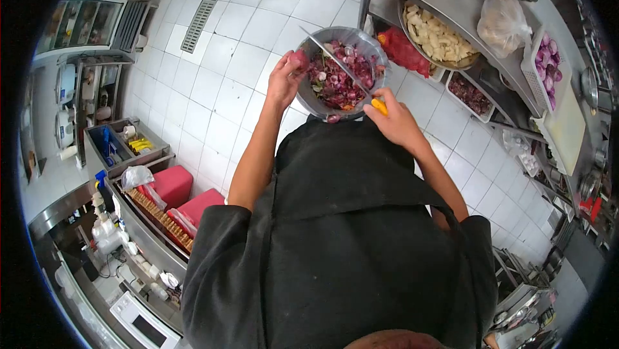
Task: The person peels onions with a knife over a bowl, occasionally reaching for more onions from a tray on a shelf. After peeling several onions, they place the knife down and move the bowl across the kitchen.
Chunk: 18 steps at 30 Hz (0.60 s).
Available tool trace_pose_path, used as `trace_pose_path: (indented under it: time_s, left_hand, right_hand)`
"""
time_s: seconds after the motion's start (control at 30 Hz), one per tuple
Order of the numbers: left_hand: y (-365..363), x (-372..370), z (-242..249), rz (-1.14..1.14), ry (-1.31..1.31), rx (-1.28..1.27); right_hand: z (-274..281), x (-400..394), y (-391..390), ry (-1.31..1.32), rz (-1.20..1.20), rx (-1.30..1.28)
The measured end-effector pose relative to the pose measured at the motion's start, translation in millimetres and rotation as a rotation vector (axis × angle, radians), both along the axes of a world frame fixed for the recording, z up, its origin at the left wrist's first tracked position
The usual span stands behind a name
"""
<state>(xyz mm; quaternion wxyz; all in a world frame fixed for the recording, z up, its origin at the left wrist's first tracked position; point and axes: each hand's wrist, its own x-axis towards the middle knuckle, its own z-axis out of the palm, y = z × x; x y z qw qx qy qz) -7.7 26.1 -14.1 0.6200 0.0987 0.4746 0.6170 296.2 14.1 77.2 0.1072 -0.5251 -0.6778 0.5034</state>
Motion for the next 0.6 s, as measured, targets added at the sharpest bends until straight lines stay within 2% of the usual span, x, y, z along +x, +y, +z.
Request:
trace_pose_path:
  time_s: [0.27, 0.4, 0.6]
  left_hand:
    - [-10, -35, -3, -0.056, 0.067, 0.01]
    - [-11, -31, -6, -0.038, 0.086, 0.022]
    - [-11, -8, -5, -0.044, 0.077, 0.042]
  right_hand:
    - [13, -40, -25, -0.16, 0.061, -0.027]
    - [7, -37, -35, -0.195, 0.073, 0.037]
    - [22, -21, -32, -0.278, 0.084, -0.051]
